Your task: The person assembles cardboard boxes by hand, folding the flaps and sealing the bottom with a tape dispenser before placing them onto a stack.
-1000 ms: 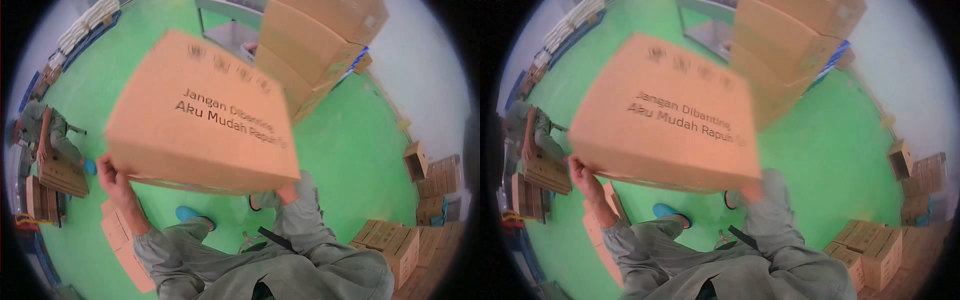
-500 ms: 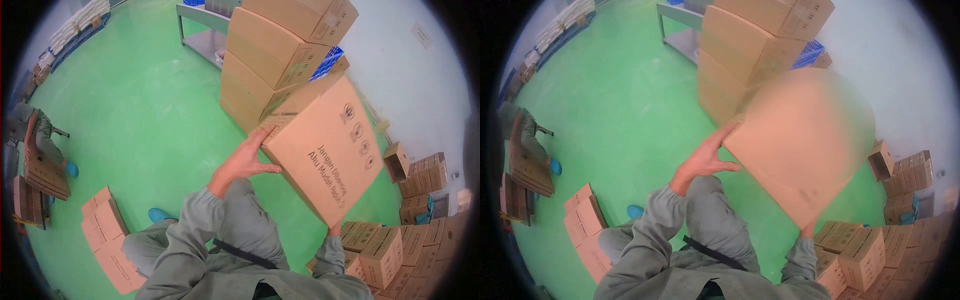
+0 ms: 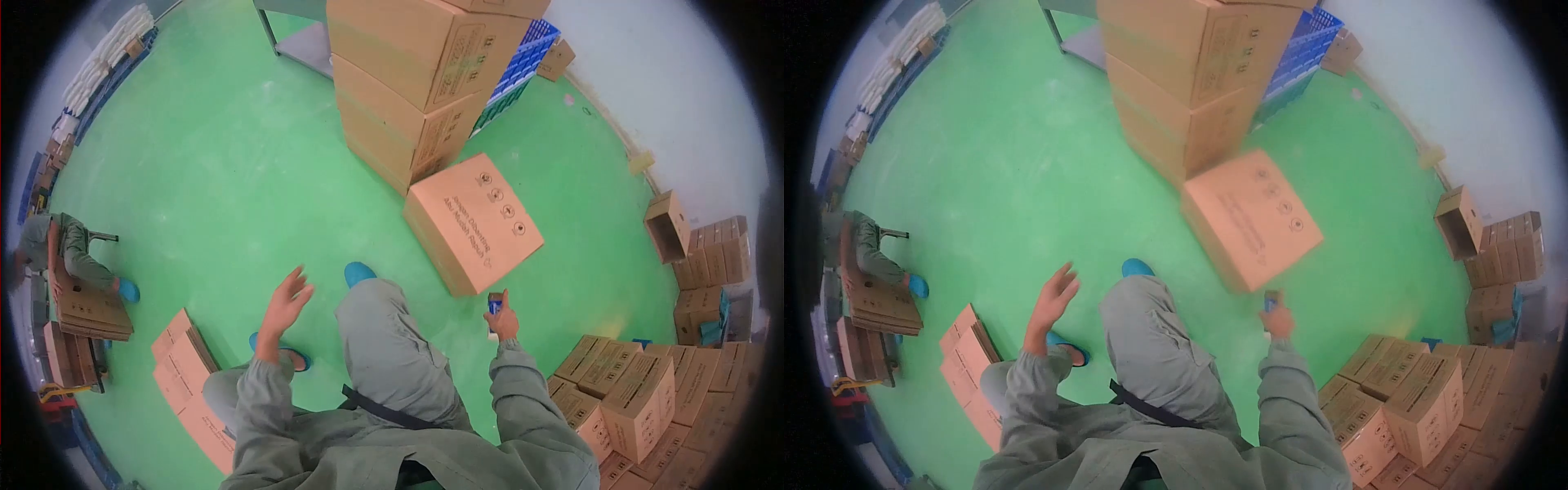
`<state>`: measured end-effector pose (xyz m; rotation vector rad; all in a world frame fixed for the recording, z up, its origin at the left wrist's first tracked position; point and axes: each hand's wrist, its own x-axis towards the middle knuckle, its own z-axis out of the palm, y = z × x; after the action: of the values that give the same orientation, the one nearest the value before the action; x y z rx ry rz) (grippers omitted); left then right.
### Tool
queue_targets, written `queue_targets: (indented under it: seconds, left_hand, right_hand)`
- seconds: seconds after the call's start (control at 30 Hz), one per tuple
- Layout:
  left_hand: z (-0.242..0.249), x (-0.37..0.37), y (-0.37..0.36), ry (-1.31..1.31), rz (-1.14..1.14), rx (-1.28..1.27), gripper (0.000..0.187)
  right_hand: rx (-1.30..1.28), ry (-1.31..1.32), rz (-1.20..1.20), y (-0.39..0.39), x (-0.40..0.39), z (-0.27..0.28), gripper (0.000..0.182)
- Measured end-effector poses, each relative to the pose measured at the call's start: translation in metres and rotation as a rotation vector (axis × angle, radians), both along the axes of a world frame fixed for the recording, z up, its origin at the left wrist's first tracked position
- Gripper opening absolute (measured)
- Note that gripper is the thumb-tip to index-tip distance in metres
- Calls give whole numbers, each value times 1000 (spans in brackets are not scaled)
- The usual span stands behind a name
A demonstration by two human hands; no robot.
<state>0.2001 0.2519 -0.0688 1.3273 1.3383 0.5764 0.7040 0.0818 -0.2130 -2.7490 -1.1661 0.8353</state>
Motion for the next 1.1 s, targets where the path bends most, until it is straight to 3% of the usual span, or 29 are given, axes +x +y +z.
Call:
queue_targets:
  seconds: [0.17, 0.27, 0.33, 0.4, 0.43, 0.47, 0.53, 0.67, 0.73, 0.83, 0.93, 1.0, 1.07, 1.1]
  left_hand:
    - [6, -93, -99, 171, 263, -113, 51]
    - [48, -103, -145, 89, 428, 8, 46]
    - [62, -109, -164, 144, 510, 115, 41]
    - [76, -117, -185, 208, 597, 210, 37]
    - [84, -120, -189, 403, 594, 256, 33]
    - [91, -122, -191, 600, 580, 300, 30]
    - [91, -126, -198, 654, 602, 387, 26]
    - [70, -146, -221, 714, 654, 422, 26]
    - [67, -148, -225, 772, 621, 448, 27]
    - [68, -148, -232, 876, 562, 410, 28]
    - [61, -152, -241, 842, 705, 401, 28]
    - [51, -167, -255, 695, 1053, 444, 30]
    - [39, -188, -269, 569, 1307, 348, 32]
    - [18, -205, -288, 560, 1300, 351, 33]
  right_hand:
    - [7, -66, -86, 16, -5, 3, 102]
    - [125, -16, -180, 11, -18, 18, 92]
    - [608, 539, -516, -1, -15, -29, 86]
    - [591, 671, -568, 2, -15, -48, 84]
    - [582, 809, -645, 7, -18, -48, 83]
    - [578, 808, -628, 15, -21, -48, 83]
    - [548, 775, -768, 45, -29, -42, 78]
    - [613, 788, -690, 81, -24, -42, 68]
    - [655, 708, -481, 93, 14, -89, 66]
    - [556, 555, -328, 104, 52, -72, 61]
    - [504, 395, -193, 118, 71, -42, 54]
    - [564, 245, -90, 118, 82, -41, 52]
    - [374, 22, 14, 117, 90, -43, 54]
    - [444, 22, -13, 112, 84, -46, 53]
